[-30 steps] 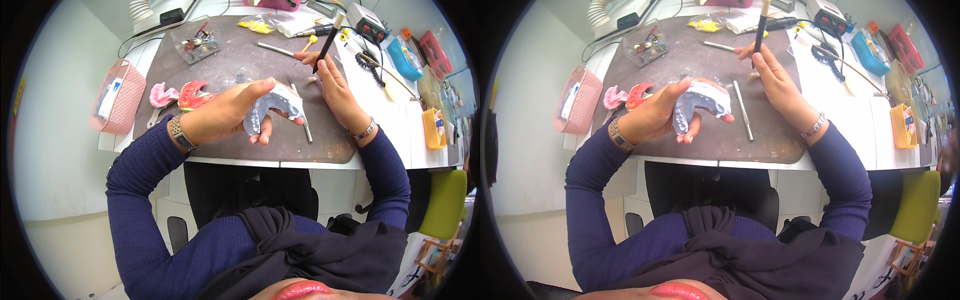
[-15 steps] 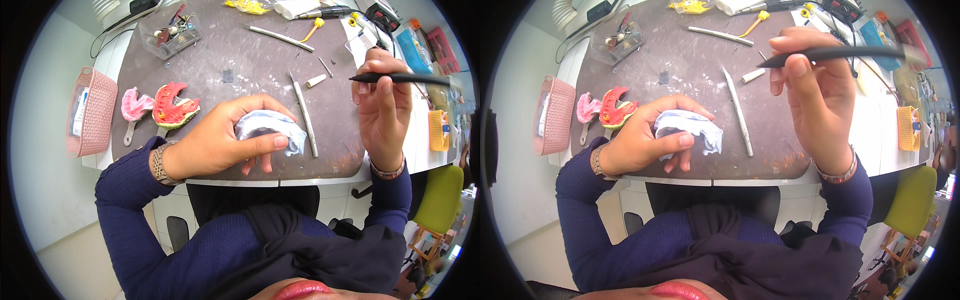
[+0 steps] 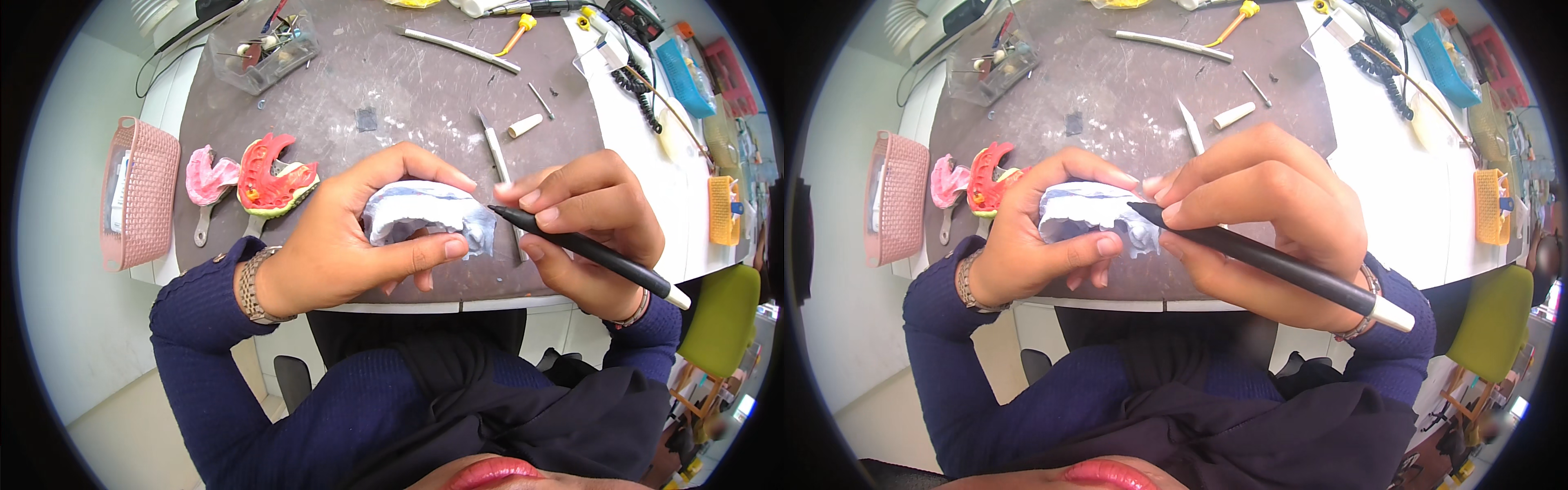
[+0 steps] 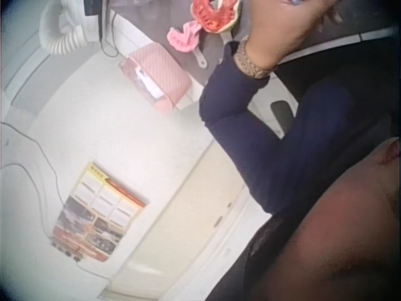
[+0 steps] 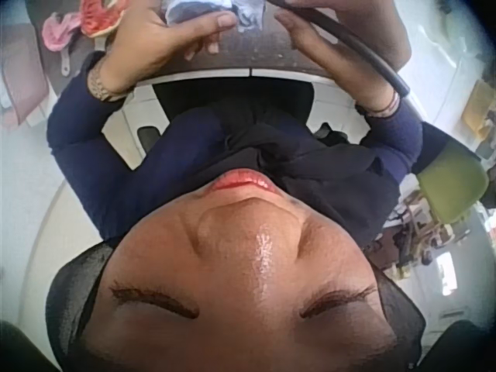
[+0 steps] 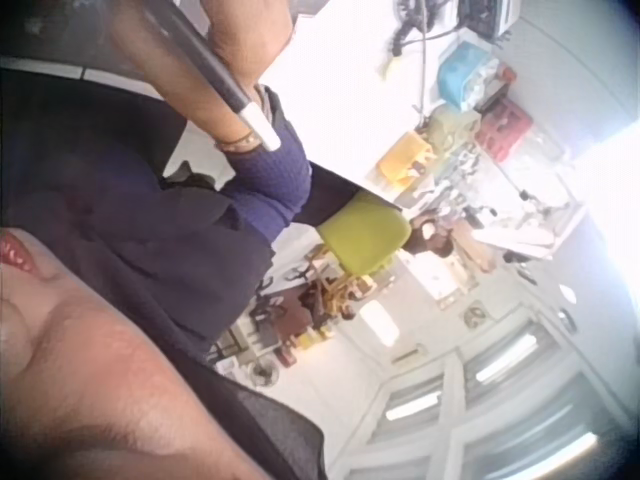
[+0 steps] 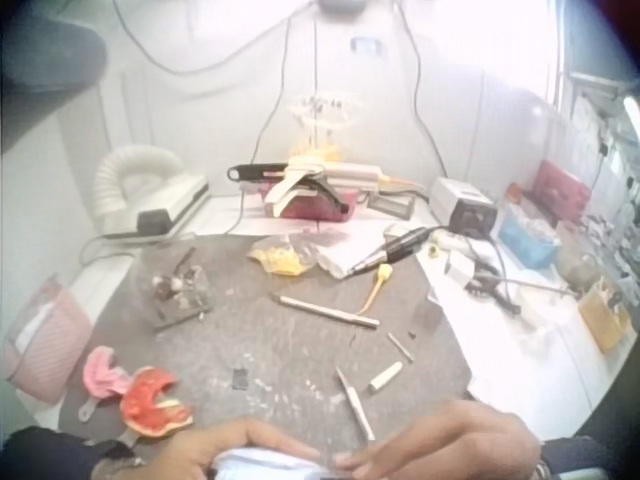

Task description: The person uses a marker to draw lines on a blue dental cast. They handle a pink dental impression and use a tool to scrape it while holding it over a container.

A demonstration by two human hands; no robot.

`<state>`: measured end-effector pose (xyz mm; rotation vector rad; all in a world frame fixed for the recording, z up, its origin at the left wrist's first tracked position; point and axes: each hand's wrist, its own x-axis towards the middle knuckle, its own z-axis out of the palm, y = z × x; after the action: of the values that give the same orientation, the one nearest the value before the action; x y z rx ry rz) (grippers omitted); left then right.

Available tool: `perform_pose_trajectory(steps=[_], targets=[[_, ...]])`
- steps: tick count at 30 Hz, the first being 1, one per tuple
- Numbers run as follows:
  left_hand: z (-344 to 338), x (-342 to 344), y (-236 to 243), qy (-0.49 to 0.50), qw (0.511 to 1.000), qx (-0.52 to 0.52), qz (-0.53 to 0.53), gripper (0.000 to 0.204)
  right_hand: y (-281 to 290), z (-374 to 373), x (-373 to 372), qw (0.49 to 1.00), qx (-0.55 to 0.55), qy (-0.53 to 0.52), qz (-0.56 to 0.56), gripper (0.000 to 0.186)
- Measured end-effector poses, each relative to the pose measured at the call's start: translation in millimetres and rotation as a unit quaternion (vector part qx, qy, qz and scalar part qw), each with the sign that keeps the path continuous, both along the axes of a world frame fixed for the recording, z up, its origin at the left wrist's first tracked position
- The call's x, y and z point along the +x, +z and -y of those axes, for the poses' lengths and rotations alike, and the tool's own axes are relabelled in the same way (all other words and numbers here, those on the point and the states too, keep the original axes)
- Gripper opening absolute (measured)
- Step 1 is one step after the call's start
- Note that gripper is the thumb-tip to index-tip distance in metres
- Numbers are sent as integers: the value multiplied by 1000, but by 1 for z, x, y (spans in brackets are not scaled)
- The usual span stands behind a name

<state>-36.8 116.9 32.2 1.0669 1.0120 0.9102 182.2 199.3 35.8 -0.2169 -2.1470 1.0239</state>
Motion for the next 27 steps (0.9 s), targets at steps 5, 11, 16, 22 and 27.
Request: perform_pose_trajectory(steps=[5, 11, 16, 22, 27], targets=[[3, 1, -4, 12, 999, 25, 17, 34, -2, 3, 0, 1000, -18, -7, 22, 25], [1, 4, -6, 32, 997, 72, -12, 37, -3, 3, 0, 999, -29, -5, 39, 25], [1, 4, -10, 32, 994, 102, -13, 36, 0, 4, 1, 998, -8, -13, 60, 26], [1, 4, -13, 41, 994, 99, 4, 34, -1, 3, 1, 998, 28, -17, 59, 30], [2, 2, -16, 26, 993, 118, -11, 34, -2, 2, 1, 997, 44, -20, 61, 30]])
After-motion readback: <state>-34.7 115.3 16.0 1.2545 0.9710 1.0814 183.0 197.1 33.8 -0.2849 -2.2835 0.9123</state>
